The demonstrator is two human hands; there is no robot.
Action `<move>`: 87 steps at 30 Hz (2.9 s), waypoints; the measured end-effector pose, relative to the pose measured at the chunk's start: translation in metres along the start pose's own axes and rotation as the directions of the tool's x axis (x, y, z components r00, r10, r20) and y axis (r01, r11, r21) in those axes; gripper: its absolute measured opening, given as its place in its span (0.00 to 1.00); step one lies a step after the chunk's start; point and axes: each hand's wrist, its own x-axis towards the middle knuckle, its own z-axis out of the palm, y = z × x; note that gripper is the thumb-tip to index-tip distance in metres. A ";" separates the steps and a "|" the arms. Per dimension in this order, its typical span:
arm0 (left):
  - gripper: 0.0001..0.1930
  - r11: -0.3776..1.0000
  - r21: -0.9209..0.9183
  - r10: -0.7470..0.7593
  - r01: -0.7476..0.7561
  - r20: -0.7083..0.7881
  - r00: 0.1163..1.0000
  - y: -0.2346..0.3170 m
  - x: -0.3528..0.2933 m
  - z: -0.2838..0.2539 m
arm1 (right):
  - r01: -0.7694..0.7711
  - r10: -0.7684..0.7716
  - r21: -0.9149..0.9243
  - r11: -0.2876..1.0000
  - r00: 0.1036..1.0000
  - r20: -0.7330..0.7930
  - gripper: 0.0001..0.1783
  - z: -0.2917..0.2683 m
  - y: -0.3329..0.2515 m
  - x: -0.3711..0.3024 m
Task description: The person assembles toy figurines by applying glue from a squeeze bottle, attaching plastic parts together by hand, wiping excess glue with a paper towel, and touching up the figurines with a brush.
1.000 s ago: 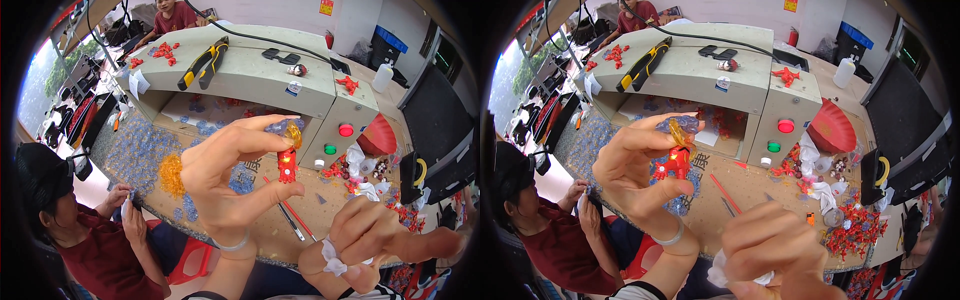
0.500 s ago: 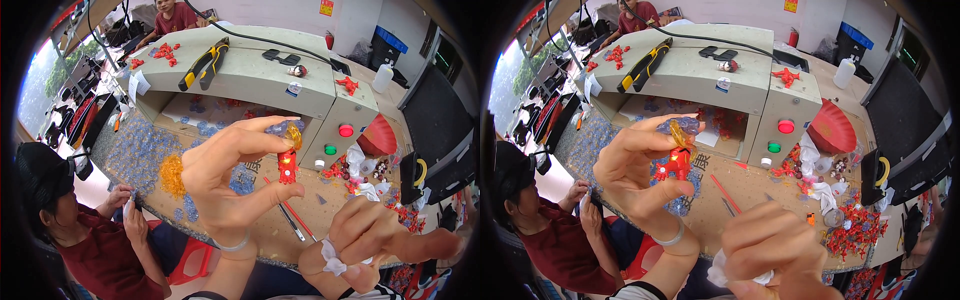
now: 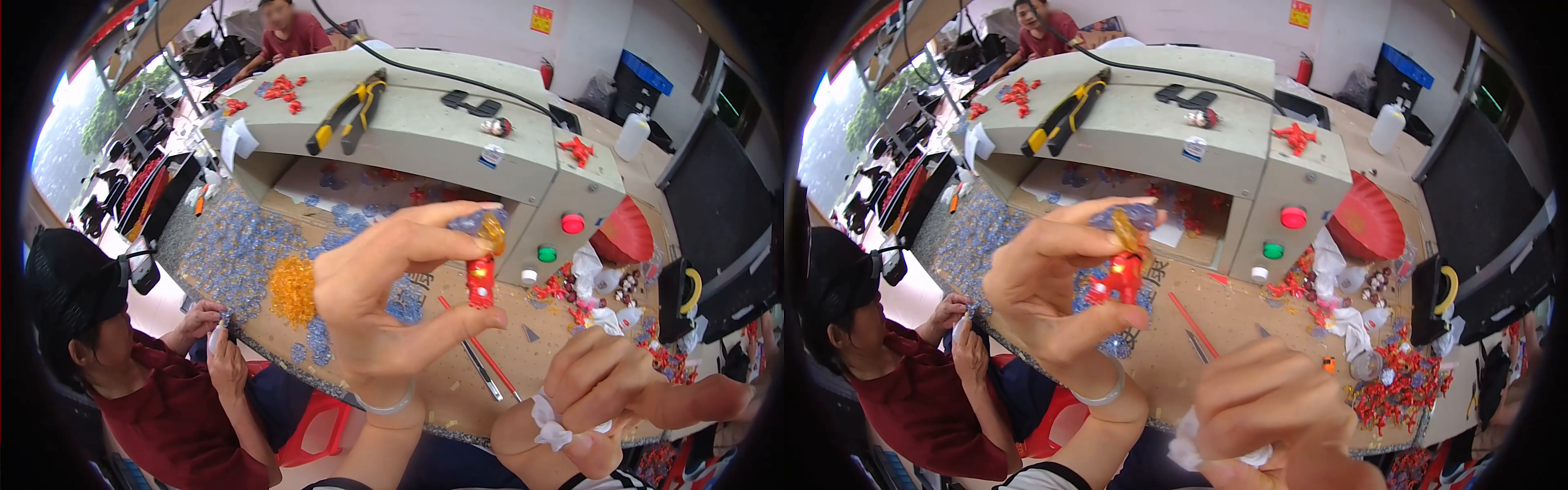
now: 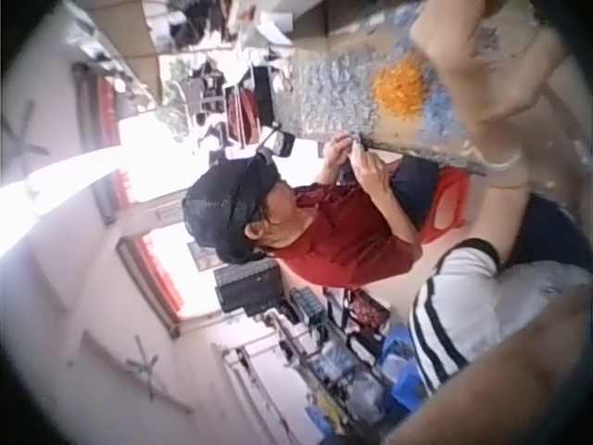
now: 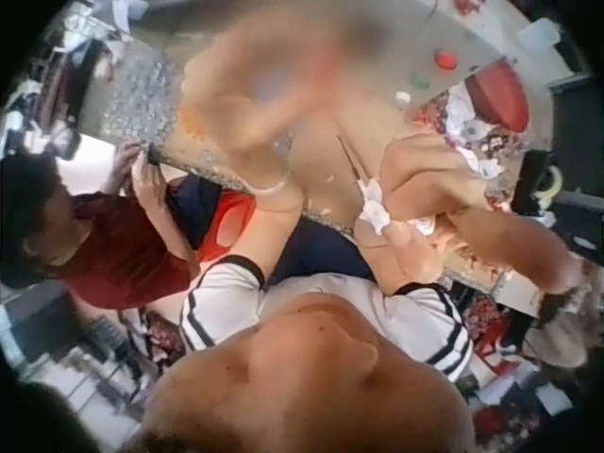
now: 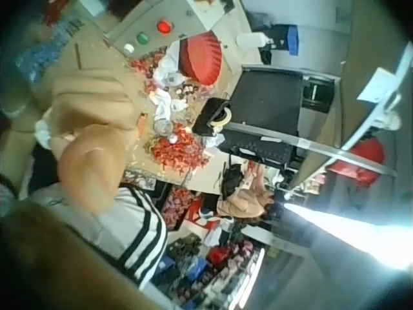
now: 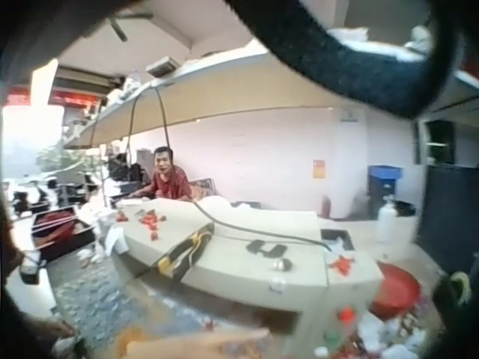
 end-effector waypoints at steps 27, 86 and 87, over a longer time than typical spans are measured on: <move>0.19 0.999 -0.034 -0.011 0.012 0.014 1.000 0.003 -0.002 0.002 | -0.644 0.373 -0.171 0.745 0.617 -0.693 0.18 0.032 0.024 0.015; 0.19 0.999 -0.022 -0.036 0.034 -0.052 0.998 0.056 -0.028 0.007 | -0.565 0.159 -0.247 0.787 0.574 -0.804 0.13 0.053 -0.046 0.015; 0.19 0.994 0.045 -0.096 0.099 -0.069 0.993 0.064 -0.045 0.003 | -0.570 0.154 -0.263 0.779 0.580 -0.800 0.12 0.058 -0.049 0.005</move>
